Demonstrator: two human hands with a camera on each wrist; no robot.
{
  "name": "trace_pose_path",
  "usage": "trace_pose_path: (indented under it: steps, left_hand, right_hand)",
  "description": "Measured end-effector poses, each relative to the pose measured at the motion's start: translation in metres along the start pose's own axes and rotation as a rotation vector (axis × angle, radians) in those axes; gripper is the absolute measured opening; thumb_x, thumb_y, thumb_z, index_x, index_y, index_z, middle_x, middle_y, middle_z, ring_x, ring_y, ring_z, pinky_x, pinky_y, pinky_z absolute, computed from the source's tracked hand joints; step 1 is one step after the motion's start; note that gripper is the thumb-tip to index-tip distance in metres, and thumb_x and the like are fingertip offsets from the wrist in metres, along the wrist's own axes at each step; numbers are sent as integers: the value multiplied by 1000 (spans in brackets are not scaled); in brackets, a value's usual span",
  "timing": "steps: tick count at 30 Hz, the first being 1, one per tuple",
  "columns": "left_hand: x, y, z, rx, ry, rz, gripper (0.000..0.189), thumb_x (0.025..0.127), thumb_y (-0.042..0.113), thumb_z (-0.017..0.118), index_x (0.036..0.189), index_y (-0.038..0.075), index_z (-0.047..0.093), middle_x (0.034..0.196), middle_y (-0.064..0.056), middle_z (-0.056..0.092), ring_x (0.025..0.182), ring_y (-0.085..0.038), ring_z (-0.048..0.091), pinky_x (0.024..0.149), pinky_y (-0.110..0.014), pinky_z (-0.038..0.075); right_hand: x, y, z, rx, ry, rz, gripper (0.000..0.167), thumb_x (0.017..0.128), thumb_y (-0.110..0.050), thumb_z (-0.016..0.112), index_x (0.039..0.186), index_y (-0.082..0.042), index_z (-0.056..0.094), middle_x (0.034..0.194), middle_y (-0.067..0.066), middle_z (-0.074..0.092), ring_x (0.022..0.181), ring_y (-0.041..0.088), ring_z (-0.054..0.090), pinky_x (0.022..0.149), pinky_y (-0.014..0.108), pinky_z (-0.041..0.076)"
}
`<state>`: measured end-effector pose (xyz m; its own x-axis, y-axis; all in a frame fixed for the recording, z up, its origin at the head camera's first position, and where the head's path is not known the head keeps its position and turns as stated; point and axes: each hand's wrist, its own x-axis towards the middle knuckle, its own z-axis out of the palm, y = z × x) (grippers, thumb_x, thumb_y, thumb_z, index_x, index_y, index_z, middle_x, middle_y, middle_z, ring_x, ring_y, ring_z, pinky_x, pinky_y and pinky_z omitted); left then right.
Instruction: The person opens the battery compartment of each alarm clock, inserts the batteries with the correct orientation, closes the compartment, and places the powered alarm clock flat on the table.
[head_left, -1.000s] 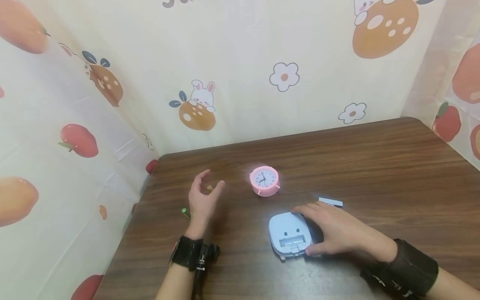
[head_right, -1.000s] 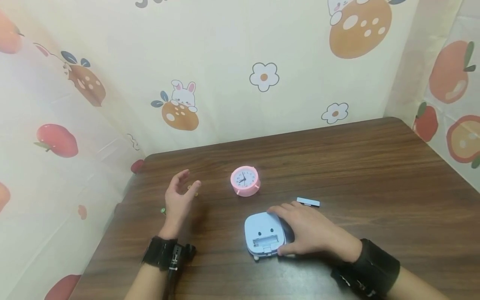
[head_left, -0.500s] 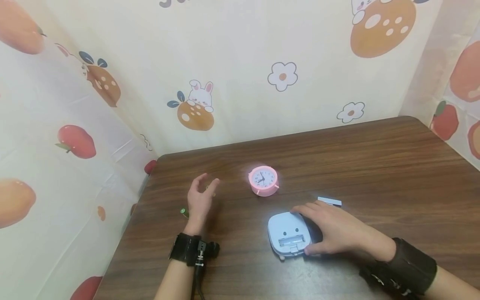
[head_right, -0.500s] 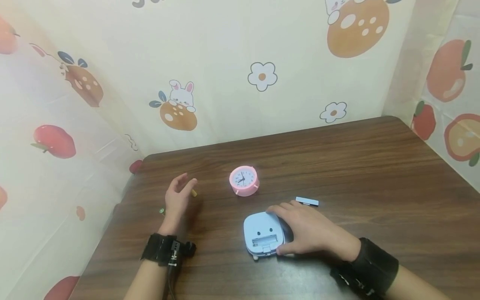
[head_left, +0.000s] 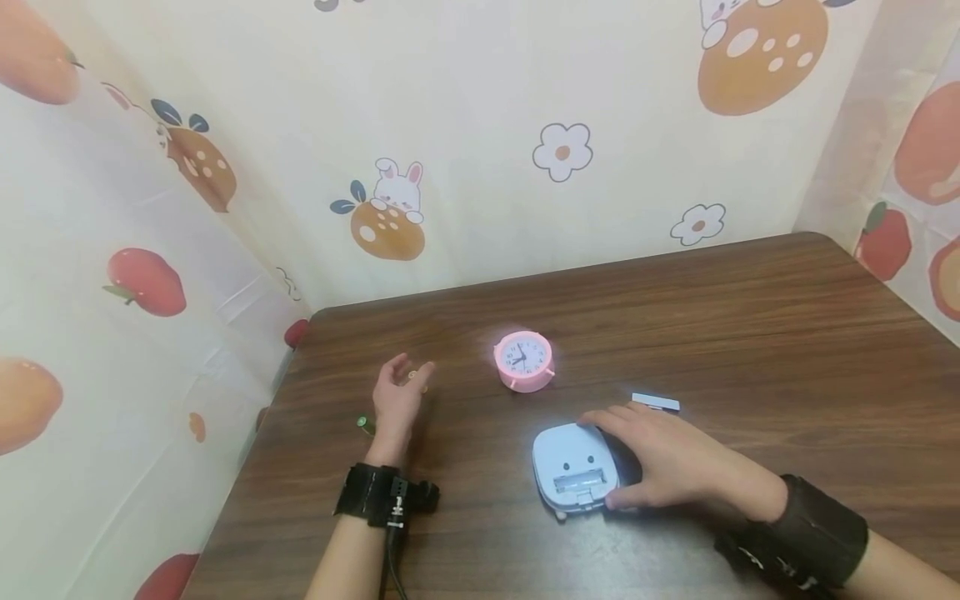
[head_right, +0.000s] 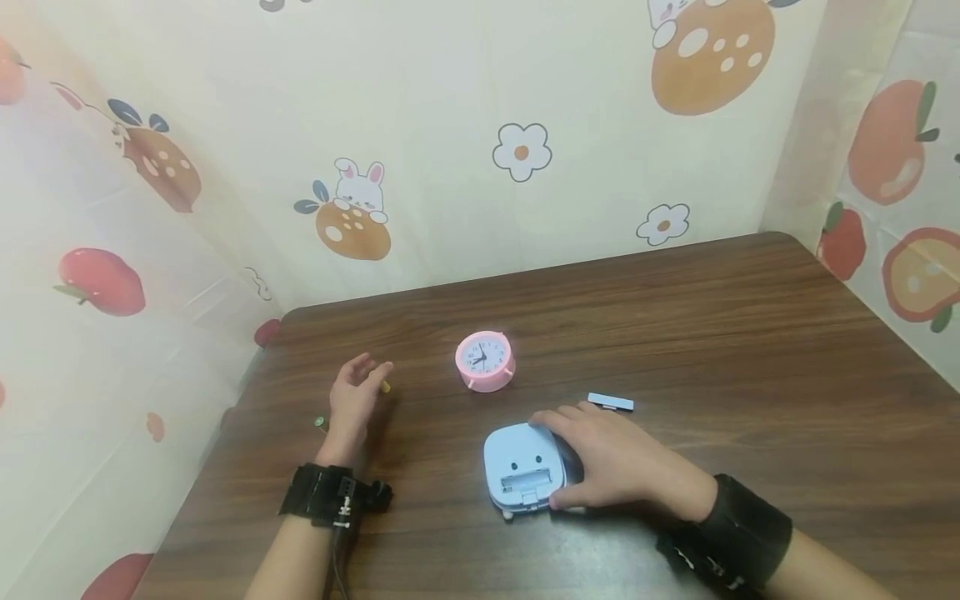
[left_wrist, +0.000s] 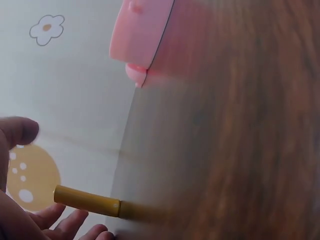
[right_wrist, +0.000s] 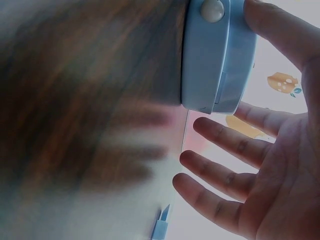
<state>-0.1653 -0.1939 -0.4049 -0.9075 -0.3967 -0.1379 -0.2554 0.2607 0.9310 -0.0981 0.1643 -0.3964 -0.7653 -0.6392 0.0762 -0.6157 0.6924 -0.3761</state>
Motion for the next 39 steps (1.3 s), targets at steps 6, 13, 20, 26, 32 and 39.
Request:
trace_pose_path:
  steps: [6, 13, 20, 26, 32, 39]
  left_hand:
    - [3, -5, 5, -39, 5, -12, 60, 88, 29, 66, 140, 12, 42, 142, -13, 46, 132, -29, 44, 105, -44, 43]
    - [5, -10, 8, -47, 21, -6, 49, 91, 24, 61, 136, 13, 45, 139, -13, 47, 129, -29, 46, 103, -43, 44]
    - [5, -13, 8, -58, 42, 1, 44, 92, 19, 59, 133, 12, 46, 134, -11, 50, 129, -27, 46, 104, -43, 43]
    - [5, -14, 8, -56, 66, -1, 39, 89, 16, 61, 124, 7, 47, 127, -10, 52, 126, -26, 50, 102, -41, 45]
    - [3, -14, 7, -28, 81, -18, 32, 88, 15, 60, 117, 6, 48, 126, -10, 52, 123, -26, 50, 100, -41, 45]
    - [4, -15, 6, -2, 92, -24, 30, 89, 18, 60, 115, 6, 50, 126, -10, 53, 122, -26, 50, 98, -42, 45]
  right_hand:
    - [0, 1, -1, -3, 4, -5, 88, 67, -70, 72, 136, -19, 50, 129, -5, 59, 118, 18, 56, 96, 44, 48]
    - [0, 1, -2, -4, 3, -7, 88, 68, -72, 70, 136, -20, 50, 128, -6, 60, 117, 17, 56, 95, 43, 49]
    - [0, 0, -2, -1, -2, -2, 89, 67, -71, 70, 136, -20, 50, 129, -5, 60, 117, 18, 56, 95, 44, 49]
    - [1, 1, -1, 8, -6, 0, 89, 68, -72, 69, 137, -20, 50, 129, -6, 59, 117, 17, 56, 95, 44, 49]
    - [1, 2, -1, 2, -9, -1, 89, 67, -73, 69, 137, -21, 49, 129, -6, 59, 117, 17, 56, 94, 44, 49]
    - [2, 3, -1, 10, -14, -2, 88, 68, -70, 71, 138, -21, 48, 131, -6, 59, 118, 18, 56, 95, 44, 49]
